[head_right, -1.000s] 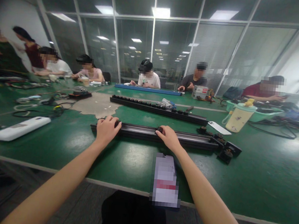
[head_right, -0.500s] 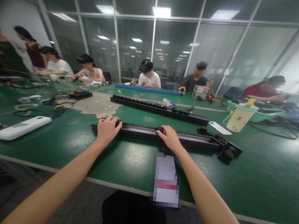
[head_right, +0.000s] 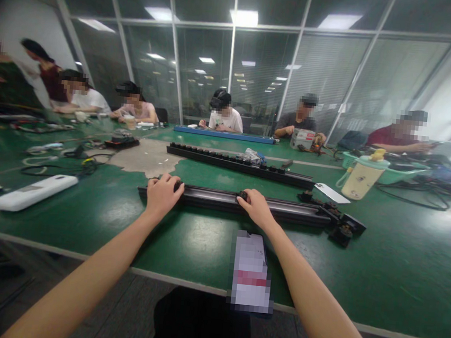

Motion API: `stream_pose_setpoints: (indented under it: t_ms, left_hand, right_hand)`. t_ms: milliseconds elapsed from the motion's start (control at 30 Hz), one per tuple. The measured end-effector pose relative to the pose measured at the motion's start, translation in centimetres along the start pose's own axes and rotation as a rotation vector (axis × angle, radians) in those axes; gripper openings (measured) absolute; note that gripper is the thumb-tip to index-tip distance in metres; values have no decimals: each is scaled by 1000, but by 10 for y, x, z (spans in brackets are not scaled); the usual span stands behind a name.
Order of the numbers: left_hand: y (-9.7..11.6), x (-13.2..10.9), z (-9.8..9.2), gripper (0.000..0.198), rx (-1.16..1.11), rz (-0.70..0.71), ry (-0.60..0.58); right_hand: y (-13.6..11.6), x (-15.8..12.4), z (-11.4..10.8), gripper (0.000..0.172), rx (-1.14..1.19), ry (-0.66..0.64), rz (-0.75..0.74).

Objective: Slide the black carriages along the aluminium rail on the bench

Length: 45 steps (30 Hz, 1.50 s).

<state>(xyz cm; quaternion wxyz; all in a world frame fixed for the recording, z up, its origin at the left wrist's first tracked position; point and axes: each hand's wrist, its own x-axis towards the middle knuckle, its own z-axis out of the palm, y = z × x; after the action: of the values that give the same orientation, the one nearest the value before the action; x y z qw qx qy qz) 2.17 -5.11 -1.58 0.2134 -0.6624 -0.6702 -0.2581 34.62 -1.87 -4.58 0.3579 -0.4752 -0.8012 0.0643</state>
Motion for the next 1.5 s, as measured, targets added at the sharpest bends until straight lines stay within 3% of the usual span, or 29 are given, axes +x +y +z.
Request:
stream_pose_setpoints:
  t_ms: [1500]
  left_hand:
    - [0, 0, 0, 30, 11, -3, -5]
  right_hand:
    - [1, 0, -2, 17, 12, 21, -3]
